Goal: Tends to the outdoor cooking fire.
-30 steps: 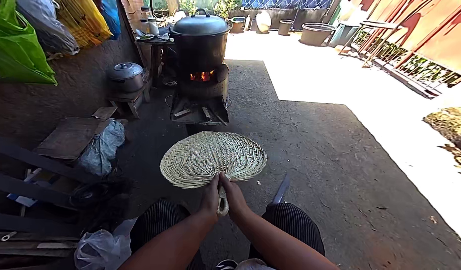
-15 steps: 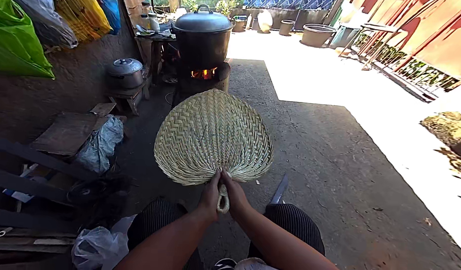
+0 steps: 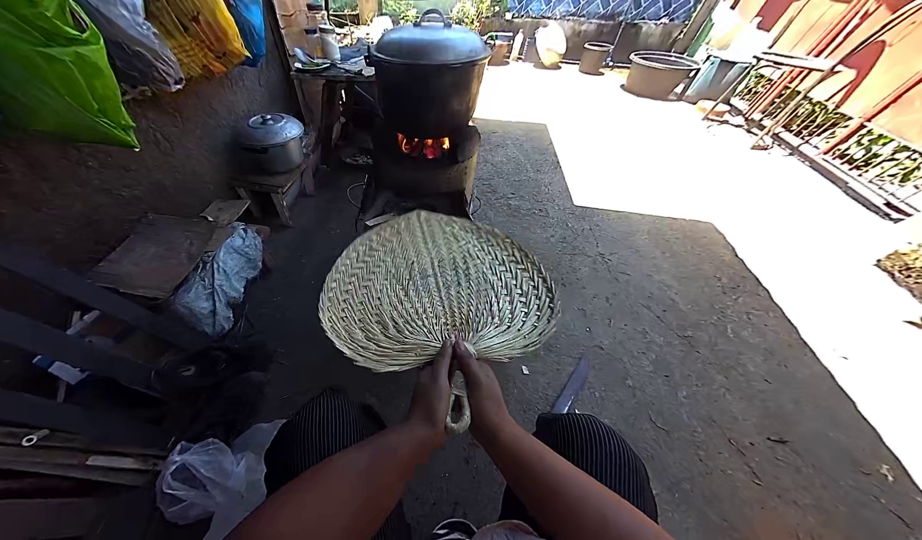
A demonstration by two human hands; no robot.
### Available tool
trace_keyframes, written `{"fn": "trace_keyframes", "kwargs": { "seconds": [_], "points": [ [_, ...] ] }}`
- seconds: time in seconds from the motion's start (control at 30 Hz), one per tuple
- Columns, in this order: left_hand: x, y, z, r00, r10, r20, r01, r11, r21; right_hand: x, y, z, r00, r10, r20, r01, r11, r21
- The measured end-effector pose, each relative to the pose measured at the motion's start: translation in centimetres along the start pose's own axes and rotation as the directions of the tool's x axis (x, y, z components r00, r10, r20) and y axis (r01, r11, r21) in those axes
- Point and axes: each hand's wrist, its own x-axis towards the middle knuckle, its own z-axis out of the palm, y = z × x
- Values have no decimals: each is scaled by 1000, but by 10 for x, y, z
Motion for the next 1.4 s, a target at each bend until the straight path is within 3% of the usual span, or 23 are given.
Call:
{"fn": "trace_keyframes", "kwargs": {
  "seconds": [0.17, 0.33, 0.47, 0.63, 0.77, 0.93, 1.07, 1.23, 1.4],
  "points": [
    [5, -3, 4, 991, -117, -59, 116, 993, -24, 3, 5, -4, 990, 121, -70, -123, 992, -23],
    [-3, -1, 8, 996, 90, 24, -90, 996, -15, -2, -6, -6, 997, -79, 5, 79, 996, -33],
    [4, -3, 9, 995, -55, -78, 57, 998, 26, 3, -2, -5, 994, 85, -63, -87, 995, -41],
    [-4, 1, 9, 996, 94, 6, -94, 995, 27, -1, -6, -6, 996, -83, 25, 84, 996, -27],
    [1, 0, 8, 995, -65, -71, 64, 998, -11, 2, -1, -4, 995, 93, -32, -94, 995, -39],
    [-3, 1, 4, 997, 78, 28, -78, 997, -24, -4, -4, -2, 997, -80, 10, 80, 997, -13],
    [3, 1, 4, 996, -75, -46, 73, 997, -33, 3, 2, -2, 996, 77, -34, -79, 996, -39],
    [1, 1, 4, 999, 53, 5, -53, 999, -4, 0, -3, -1, 999, -50, 16, 50, 999, 1],
    [2, 1, 4, 994, -90, -55, 87, 995, -56, 4, 5, -1, 992, 117, -46, -118, 993, -18]
  ]
}}
